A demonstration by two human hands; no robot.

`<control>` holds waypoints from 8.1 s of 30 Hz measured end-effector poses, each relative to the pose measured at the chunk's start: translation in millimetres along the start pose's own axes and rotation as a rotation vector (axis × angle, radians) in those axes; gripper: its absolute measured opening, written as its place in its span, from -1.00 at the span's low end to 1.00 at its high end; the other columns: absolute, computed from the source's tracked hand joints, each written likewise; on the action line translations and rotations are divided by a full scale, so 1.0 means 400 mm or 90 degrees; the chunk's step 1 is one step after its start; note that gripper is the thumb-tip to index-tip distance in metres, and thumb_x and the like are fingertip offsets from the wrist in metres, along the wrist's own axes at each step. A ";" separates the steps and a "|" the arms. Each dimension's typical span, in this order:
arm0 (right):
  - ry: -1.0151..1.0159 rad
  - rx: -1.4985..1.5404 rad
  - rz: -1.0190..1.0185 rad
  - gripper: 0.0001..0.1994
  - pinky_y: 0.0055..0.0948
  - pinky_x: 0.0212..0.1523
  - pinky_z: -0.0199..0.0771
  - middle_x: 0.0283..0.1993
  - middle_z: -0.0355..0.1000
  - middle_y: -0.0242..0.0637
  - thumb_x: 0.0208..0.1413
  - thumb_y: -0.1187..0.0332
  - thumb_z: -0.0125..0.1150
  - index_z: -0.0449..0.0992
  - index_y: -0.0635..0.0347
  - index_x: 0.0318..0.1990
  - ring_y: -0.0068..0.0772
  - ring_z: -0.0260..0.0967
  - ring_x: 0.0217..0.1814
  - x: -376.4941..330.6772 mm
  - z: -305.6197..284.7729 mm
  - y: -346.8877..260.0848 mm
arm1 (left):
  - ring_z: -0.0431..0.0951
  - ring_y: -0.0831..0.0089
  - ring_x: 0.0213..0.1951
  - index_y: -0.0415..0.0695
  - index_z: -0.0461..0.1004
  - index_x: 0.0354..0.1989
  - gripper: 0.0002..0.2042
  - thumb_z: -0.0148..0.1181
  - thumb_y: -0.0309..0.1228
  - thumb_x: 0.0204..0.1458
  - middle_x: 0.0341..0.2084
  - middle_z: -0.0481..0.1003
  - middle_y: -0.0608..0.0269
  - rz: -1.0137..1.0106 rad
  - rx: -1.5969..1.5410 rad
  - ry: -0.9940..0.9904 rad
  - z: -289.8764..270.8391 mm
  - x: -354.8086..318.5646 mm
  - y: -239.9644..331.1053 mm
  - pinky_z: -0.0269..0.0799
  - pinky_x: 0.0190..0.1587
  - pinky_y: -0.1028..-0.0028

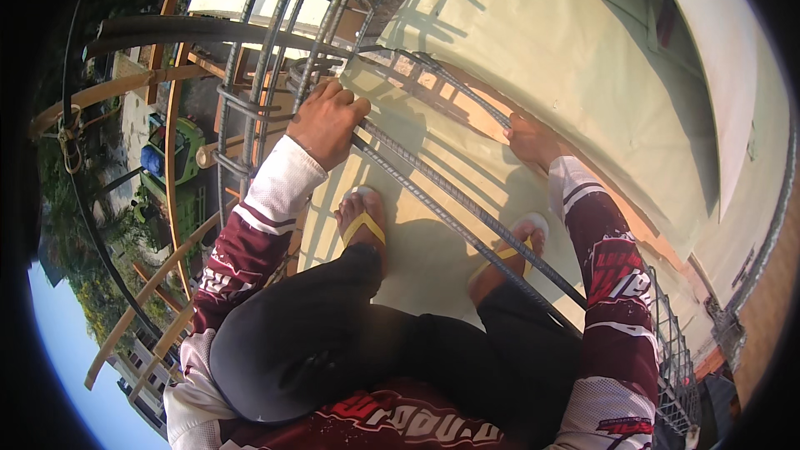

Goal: The person is assembling a rebar cage on a construction site. They are positioning and tying rebar rods together with the help of another worker.

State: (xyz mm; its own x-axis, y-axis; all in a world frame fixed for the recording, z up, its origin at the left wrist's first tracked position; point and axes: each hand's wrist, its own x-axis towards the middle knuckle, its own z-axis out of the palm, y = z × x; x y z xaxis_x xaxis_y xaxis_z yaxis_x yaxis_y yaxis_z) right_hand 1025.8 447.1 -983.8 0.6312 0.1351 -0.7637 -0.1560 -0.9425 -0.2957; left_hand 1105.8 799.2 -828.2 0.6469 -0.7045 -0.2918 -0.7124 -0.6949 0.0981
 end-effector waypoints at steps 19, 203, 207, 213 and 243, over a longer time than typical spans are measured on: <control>0.004 0.079 -0.022 -0.53 -0.01 0.13 0.32 0.02 0.43 0.20 0.41 0.05 -0.26 0.35 0.34 0.05 0.18 0.38 0.10 -0.010 0.006 0.003 | 0.48 0.25 -0.20 -0.11 0.34 -0.27 -0.86 0.09 -0.45 -0.01 -0.39 0.39 0.21 0.131 -0.033 0.094 0.023 -0.006 0.054 0.38 -0.05 0.30; -0.015 -0.031 -0.208 -0.53 -0.22 0.06 0.46 -0.13 0.54 0.06 0.24 0.14 0.17 0.41 0.33 0.15 -0.01 0.50 0.04 -0.441 -0.387 -0.221 | 0.49 0.19 -0.21 -0.15 0.31 -0.31 -0.81 0.16 -0.53 -0.10 -0.38 0.42 0.13 0.175 -0.100 0.161 0.025 0.119 0.231 0.33 -0.14 0.28; 0.217 -0.011 -0.418 -0.44 -0.13 0.14 0.43 0.08 0.47 0.09 0.22 0.31 0.16 0.23 0.05 0.38 0.12 0.43 0.13 -0.419 -0.448 -0.365 | 0.55 0.17 -0.13 -0.15 0.44 -0.15 -0.79 0.10 -0.44 0.03 -0.28 0.52 0.09 0.203 -0.106 0.167 0.047 0.157 0.253 0.38 -0.05 0.24; 0.097 -0.096 -0.434 -0.40 -0.03 -0.15 0.46 -0.21 0.54 0.00 0.25 0.41 0.08 0.14 -0.11 0.44 0.06 0.52 -0.17 -0.267 -0.445 -0.661 | 0.50 0.13 0.08 -0.13 0.46 0.05 -0.69 0.00 -0.33 0.17 0.03 0.51 0.09 0.128 -0.295 0.099 0.039 0.153 0.275 0.33 0.18 0.14; 0.255 -0.102 -0.258 -0.38 -0.19 -0.31 0.53 -0.40 0.54 0.04 -0.33 0.32 0.42 0.36 0.57 -0.09 -0.02 0.57 -0.29 -0.448 -0.166 -0.163 | 0.36 -0.07 -0.02 -0.26 0.32 0.00 -0.47 0.24 -0.60 -0.29 -0.15 0.37 -0.08 0.130 -0.110 0.075 0.045 0.145 0.257 0.25 0.04 0.06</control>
State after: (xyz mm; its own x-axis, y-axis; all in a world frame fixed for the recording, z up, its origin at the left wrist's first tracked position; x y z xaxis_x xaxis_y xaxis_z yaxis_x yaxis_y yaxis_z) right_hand 973.4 463.9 -789.6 0.8588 0.3975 -0.3232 0.2545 -0.8785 -0.4043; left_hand 1065.3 689.4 -852.4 0.5292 -0.8373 -0.1372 -0.7810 -0.5439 0.3069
